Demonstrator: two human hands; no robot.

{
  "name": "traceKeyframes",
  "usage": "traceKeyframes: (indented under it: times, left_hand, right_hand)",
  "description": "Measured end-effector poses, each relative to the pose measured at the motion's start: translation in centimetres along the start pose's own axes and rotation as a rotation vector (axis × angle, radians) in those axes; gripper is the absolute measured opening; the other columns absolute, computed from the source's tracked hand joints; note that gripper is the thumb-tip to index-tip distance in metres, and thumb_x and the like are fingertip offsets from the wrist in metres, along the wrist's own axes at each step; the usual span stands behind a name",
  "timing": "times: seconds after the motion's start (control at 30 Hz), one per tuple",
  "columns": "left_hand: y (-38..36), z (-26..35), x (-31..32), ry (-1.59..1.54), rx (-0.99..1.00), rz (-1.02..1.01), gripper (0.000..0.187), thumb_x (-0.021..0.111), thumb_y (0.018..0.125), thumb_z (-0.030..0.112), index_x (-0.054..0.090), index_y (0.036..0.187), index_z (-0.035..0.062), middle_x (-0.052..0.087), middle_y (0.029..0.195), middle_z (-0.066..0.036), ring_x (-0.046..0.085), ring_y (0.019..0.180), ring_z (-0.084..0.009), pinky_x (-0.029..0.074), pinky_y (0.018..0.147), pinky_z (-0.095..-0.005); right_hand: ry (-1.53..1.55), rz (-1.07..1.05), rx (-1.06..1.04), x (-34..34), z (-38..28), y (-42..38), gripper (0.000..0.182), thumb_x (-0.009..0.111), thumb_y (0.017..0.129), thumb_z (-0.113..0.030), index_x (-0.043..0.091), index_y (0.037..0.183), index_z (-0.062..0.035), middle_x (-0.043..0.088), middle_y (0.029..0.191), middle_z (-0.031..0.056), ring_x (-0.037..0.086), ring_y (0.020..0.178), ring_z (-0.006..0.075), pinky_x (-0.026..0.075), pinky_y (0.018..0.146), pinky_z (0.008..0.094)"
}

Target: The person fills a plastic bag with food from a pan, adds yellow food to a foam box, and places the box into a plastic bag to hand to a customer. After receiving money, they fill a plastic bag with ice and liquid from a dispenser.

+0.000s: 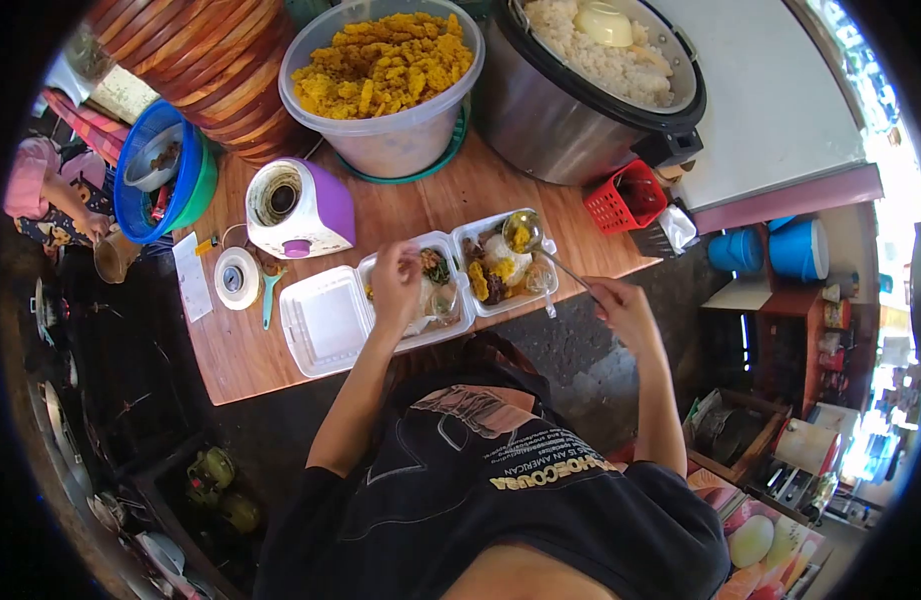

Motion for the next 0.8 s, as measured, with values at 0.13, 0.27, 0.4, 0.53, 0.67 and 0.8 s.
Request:
traceKeyframes:
  times: [0.13, 0.27, 0.4, 0.53, 0.67, 0.8]
  left_hand:
    - [-2.5, 0.9, -6.1, -0.069, -0.078, 0.139, 0.018, 0.058, 0.085, -0.004, 0.058, 0.102, 0.0017, 0.056, 0.098, -0.009, 0.061, 0.09, -0.0175, 0.054, 0.075, -0.029]
    - [-6.3, -2.6, -10.5, -0.132, -0.204, 0.251, 0.016, 0.057, 0.085, -0.005, 0.057, 0.101, -0.0005, 0.057, 0.1, -0.009, 0.06, 0.091, -0.0165, 0.056, 0.074, -0.0285]
    - [-10.0, -5.3, -13.4, -0.066, -0.297, 0.365, 0.018, 0.056, 0.084, -0.006, 0.058, 0.1, -0.0013, 0.057, 0.1, -0.01, 0.058, 0.091, -0.019, 0.052, 0.079, -0.0308]
    - [-14.0, -10.9, -16.6, 0.507, -0.253, 0.5, 0.027, 0.059, 0.077, -0.001, 0.058, 0.103, -0.0015, 0.056, 0.098, -0.015, 0.054, 0.095, -0.0298, 0.044, 0.086, -0.0395]
    - [-15.9, -11.6, -16.9, 0.712, -0.396, 0.573, 0.031, 0.06, 0.075, 0.003, 0.056, 0.105, -0.003, 0.055, 0.101, -0.02, 0.052, 0.098, -0.0353, 0.042, 0.09, -0.0436]
    - [-16.7, -13.5, -16.1, 0.595, -0.493, 0.621, 0.036, 0.06, 0.075, 0.005, 0.053, 0.11, -0.003, 0.055, 0.104, -0.021, 0.052, 0.1, -0.0361, 0.041, 0.091, -0.0438]
  right_hand:
    - [-0.023, -0.013, -0.086, -2.3, -9.6, -1.0, 0.025, 0.053, 0.095, -0.014, 0.065, 0.113, -0.001, 0.046, 0.062, -0.005, 0.042, 0.054, 0.0042, 0.033, 0.048, 0.0214]
    - [-0.059, -0.005, -0.417, -1.4, -18.3, 1.8, 0.025, 0.052, 0.096, -0.014, 0.066, 0.115, -0.005, 0.049, 0.068, -0.0046, 0.042, 0.058, 0.0039, 0.037, 0.052, 0.0197]
    - [0.087, -0.103, -0.515, 4.4, -22.9, 10.8, 0.027, 0.051, 0.095, -0.017, 0.066, 0.116, -0.0077, 0.064, 0.088, -0.0005, 0.059, 0.073, 0.0082, 0.049, 0.062, 0.0233]
    - [-0.21, 0.576, -1.14, 10.3, -23.0, 15.4, 0.036, 0.058, 0.089, -0.032, 0.067, 0.106, -0.0018, 0.068, 0.095, 0.0203, 0.064, 0.085, 0.0394, 0.052, 0.075, 0.0398]
    - [-0.127, 0.058, -0.755, 2.4, -17.9, 6.5, 0.032, 0.059, 0.092, -0.022, 0.064, 0.108, 0.0054, 0.068, 0.101, 0.0173, 0.068, 0.09, 0.0208, 0.053, 0.079, 0.0304]
    - [-0.116, 0.377, -0.426, -9.9, -1.3, 11.0, 0.02, 0.059, 0.086, -0.006, 0.07, 0.103, -0.0041, 0.072, 0.09, 0.0088, 0.069, 0.08, 0.0166, 0.053, 0.073, 0.0294]
Point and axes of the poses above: each hand's wrist, its own y-axis towards the middle knuckle, its own x-axis out of the palm, z = x × y, the point moved 2 cm from there along y, towards the middle knuckle
